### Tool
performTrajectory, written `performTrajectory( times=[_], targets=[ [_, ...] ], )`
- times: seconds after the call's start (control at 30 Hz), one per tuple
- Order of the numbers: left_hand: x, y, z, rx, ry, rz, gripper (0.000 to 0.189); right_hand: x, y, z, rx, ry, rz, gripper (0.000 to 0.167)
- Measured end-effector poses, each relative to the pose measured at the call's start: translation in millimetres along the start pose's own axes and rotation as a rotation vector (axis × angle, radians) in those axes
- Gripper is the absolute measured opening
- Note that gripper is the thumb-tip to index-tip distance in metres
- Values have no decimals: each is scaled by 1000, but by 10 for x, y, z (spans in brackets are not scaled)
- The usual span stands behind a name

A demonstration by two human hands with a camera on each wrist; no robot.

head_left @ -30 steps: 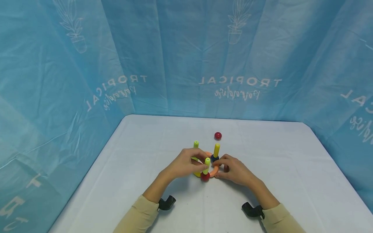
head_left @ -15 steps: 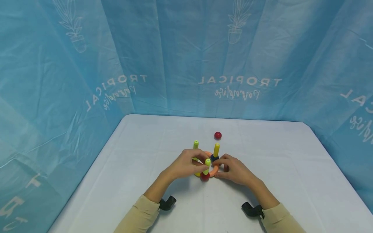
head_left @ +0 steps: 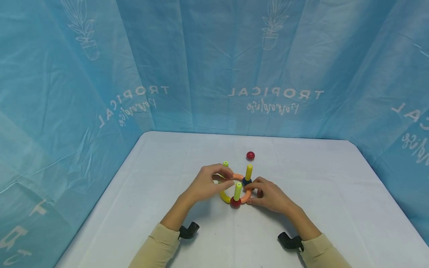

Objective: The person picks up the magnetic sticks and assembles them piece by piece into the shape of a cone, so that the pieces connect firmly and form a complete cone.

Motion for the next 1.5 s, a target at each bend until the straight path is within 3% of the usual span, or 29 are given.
performTrajectory(
  times=[0.13, 0.2, 0.27, 0.33, 0.43, 0.57, 0.8, 0.97, 1.17, 1.33, 1.5],
  targets=[
    [48, -8, -184, -195, 52, 61, 18, 1, 3, 10, -1, -19, -6, 42],
    [101, -13, -243, -270, 77, 49, 23, 6, 1, 13, -2, -29, -14, 41],
    [165, -14, -262, -300, 100, 3, 32, 11, -1, 17, -3, -34, -23, 40],
    [248, -5, -239, -284, 104, -67, 42, 14, -4, 18, -6, -38, -28, 40],
    [369, 4, -161, -211, 87, -169, 53, 11, -2, 22, -6, -39, -22, 40],
    [497, -12, -81, -136, 54, -259, 47, 19, 11, 20, 14, -31, -7, 42],
    [564, -25, -103, -136, 31, -281, 28, 17, 20, -85, 106, 116, -36, 41],
    [607, -26, -96, -119, 23, -297, 28, -105, 55, -192, 122, 190, 21, 32],
    [626, -35, -85, -97, 40, -310, 27, -340, 316, -296, 12, 203, 148, 23],
    [626, -46, -93, -99, 43, -313, 27, -552, 578, -345, -129, 248, 290, 34],
    [629, -41, -79, -82, 38, -307, 28, -641, 763, -365, -252, 297, 370, 48]
  ],
)
Point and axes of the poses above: each hand's wrist, its own y-axis towards the middle knuckle, its own z-axis out of the palm, x = y × z, the point moved 6 cm from there along y, towards the middle knuckle, and after that the axes turned 2 degrees about z, right-handed, at the moved point
